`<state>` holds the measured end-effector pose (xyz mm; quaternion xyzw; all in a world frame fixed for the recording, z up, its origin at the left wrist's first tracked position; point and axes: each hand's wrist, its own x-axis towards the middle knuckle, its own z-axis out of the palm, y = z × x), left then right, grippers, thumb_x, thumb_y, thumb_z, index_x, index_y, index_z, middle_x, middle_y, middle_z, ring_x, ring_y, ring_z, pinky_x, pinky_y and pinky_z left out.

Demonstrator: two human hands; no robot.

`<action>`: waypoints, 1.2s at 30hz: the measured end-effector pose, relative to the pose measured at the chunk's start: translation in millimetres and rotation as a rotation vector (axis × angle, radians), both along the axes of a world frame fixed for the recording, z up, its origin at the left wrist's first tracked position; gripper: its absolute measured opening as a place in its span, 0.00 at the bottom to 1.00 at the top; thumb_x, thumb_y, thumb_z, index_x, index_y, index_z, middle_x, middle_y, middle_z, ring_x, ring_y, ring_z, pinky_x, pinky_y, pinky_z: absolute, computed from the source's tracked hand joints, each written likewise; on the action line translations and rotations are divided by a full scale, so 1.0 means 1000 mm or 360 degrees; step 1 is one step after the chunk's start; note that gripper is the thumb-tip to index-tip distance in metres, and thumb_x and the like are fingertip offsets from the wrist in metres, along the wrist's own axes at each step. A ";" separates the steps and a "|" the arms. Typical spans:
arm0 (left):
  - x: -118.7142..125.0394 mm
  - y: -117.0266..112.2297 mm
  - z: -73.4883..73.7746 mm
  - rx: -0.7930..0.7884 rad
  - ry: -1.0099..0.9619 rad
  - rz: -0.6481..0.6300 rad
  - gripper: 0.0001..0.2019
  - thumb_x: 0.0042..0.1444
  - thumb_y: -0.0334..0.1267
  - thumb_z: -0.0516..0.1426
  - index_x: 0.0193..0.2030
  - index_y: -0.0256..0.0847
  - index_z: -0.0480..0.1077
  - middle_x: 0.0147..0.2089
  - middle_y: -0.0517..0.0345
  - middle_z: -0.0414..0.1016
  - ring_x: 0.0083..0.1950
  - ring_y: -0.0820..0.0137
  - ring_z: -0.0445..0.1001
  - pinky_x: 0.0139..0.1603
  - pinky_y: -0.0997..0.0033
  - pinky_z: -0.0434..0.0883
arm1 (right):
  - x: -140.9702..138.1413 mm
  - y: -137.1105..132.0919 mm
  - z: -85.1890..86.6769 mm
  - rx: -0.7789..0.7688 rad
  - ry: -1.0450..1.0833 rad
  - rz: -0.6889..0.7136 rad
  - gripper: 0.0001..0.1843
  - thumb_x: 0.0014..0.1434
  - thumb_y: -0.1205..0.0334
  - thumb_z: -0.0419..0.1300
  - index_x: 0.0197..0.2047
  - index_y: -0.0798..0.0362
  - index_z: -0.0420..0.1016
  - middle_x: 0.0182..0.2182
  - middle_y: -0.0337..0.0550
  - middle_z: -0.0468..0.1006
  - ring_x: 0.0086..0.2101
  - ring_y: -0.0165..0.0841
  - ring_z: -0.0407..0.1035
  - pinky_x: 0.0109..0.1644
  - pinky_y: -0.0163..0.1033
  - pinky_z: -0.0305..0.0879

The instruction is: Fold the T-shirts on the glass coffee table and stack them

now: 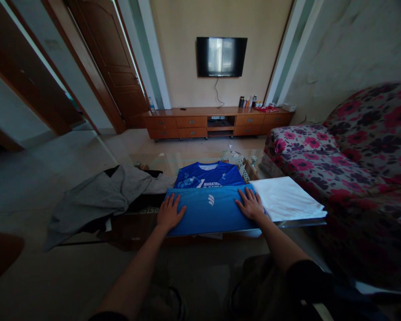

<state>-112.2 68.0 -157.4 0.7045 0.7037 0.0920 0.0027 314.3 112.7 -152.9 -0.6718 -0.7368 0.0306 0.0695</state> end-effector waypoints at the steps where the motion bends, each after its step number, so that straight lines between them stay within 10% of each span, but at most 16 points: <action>1: -0.001 0.002 -0.001 -0.0018 -0.0003 0.0019 0.36 0.67 0.60 0.44 0.76 0.43 0.54 0.78 0.47 0.50 0.78 0.49 0.50 0.74 0.46 0.52 | 0.000 0.003 0.002 0.0028 0.0011 -0.0017 0.38 0.71 0.37 0.42 0.77 0.45 0.52 0.76 0.51 0.45 0.73 0.47 0.40 0.74 0.58 0.35; 18: -0.004 0.052 -0.006 0.0164 0.0032 0.0000 0.34 0.69 0.54 0.42 0.73 0.33 0.59 0.78 0.41 0.51 0.78 0.55 0.48 0.76 0.53 0.49 | 0.000 0.048 -0.005 -0.0009 -0.0043 -0.0094 0.44 0.71 0.37 0.34 0.78 0.58 0.43 0.77 0.52 0.36 0.74 0.42 0.31 0.75 0.52 0.31; 26: 0.000 0.072 0.006 0.0291 -0.0145 0.0139 0.28 0.68 0.51 0.46 0.66 0.36 0.66 0.75 0.41 0.57 0.75 0.52 0.56 0.75 0.52 0.53 | -0.015 0.080 -0.003 0.0043 0.0168 -0.0230 0.43 0.72 0.40 0.36 0.77 0.65 0.46 0.76 0.59 0.43 0.74 0.46 0.37 0.75 0.52 0.35; 36: -0.004 0.161 0.015 0.0245 -0.0342 0.0142 0.26 0.62 0.44 0.54 0.65 0.35 0.66 0.62 0.38 0.73 0.64 0.53 0.70 0.67 0.54 0.63 | -0.023 0.169 0.005 0.0229 0.0543 -0.0244 0.34 0.67 0.54 0.53 0.69 0.66 0.61 0.62 0.66 0.69 0.63 0.51 0.62 0.69 0.49 0.55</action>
